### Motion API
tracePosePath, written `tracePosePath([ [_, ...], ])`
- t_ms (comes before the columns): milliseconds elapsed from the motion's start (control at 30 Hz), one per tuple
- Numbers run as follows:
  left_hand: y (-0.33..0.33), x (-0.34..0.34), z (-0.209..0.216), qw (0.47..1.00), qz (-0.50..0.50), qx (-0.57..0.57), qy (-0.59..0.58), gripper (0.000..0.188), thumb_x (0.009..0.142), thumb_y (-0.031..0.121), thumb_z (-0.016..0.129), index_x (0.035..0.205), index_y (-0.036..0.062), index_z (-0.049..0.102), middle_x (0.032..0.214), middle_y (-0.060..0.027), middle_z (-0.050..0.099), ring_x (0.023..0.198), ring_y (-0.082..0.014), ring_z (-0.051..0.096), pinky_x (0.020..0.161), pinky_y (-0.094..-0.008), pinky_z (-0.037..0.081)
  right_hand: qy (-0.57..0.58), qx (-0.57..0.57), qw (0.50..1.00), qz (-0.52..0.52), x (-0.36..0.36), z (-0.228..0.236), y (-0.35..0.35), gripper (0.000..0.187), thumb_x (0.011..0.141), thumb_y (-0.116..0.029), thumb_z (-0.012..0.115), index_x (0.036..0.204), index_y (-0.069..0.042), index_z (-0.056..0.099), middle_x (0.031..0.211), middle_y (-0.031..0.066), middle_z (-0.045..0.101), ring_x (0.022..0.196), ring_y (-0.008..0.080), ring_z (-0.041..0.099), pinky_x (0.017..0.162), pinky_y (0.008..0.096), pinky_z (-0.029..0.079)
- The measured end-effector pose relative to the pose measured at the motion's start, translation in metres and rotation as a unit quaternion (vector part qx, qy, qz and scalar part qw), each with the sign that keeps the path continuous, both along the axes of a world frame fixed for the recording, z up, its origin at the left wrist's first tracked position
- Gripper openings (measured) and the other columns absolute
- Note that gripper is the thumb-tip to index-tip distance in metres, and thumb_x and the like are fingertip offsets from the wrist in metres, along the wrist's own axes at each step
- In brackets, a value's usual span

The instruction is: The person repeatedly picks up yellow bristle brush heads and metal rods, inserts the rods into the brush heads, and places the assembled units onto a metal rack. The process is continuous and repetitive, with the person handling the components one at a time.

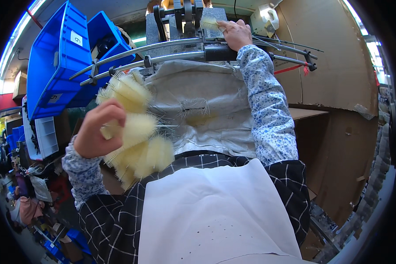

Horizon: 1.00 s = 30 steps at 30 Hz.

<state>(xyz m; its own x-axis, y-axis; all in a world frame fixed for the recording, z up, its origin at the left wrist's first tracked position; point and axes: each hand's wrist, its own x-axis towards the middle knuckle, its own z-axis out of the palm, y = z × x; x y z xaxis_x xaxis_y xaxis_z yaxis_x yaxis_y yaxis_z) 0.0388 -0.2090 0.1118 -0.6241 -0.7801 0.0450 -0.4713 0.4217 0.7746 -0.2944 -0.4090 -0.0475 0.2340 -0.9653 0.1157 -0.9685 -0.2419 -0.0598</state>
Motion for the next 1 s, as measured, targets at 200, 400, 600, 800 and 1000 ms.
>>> tracePosePath([
  [200,-0.003,-0.004,0.014,0.994,0.042,-0.011,0.102,0.03,0.055,-0.005,0.057,0.082,0.0041,0.049,0.079,-0.0083,0.047,0.071,-0.0181,0.048,0.066,-0.0255,0.039,0.06,-0.004,0.998,0.029,-0.004,-0.017,-0.032,0.035,0.086,-0.02,0.038,0.119,-0.031,0.045,0.116,0.0026,0.047,0.113,0.0198,0.034,0.093,0.0431,0.023],
  [400,-0.007,-0.015,0.01,0.998,-0.008,-0.037,0.05,0.031,0.056,-0.004,0.06,0.084,0.0041,0.05,0.081,-0.0075,0.049,0.073,-0.0206,0.052,0.066,-0.027,0.042,0.056,-0.039,0.998,-0.01,-0.011,-0.021,-0.031,0.054,0.08,-0.031,0.052,0.129,-0.026,0.028,0.132,0.0025,0.03,0.123,0.0228,0.023,0.097,0.0486,0.019],
  [600,-0.002,-0.003,0.008,0.997,0.047,-0.041,0.046,0.03,0.055,-0.005,0.059,0.082,0.0039,0.05,0.081,-0.0085,0.049,0.072,-0.0206,0.051,0.067,-0.0267,0.042,-0.023,-0.04,0.991,-0.125,-0.042,-0.011,-0.004,0.05,0.075,-0.032,0.055,0.121,-0.017,0.042,0.12,0.0038,0.045,0.109,0.0231,0.037,0.09,0.0445,0.028],
  [800,-0.001,0.0,0.008,0.994,0.062,-0.047,0.072,0.03,0.054,-0.005,0.059,0.081,0.004,0.05,0.08,-0.0089,0.048,0.073,-0.0197,0.05,0.068,-0.0264,0.041,-0.129,-0.074,0.984,-0.102,-0.041,-0.024,-0.007,0.038,0.074,-0.019,0.054,0.111,-0.014,0.053,0.11,0.0051,0.054,0.101,0.0229,0.05,0.086,0.0411,0.036],
  [1000,-0.001,0.004,0.016,0.994,0.067,-0.056,0.073,0.031,0.054,-0.005,0.059,0.081,0.0042,0.049,0.081,-0.0086,0.048,0.073,-0.0188,0.049,0.069,-0.0259,0.04,-0.136,-0.081,0.984,-0.083,-0.005,-0.025,-0.005,0.035,0.074,-0.016,0.052,0.109,-0.011,0.054,0.108,0.0071,0.055,0.1,0.0234,0.052,0.084,0.0412,0.037],
])
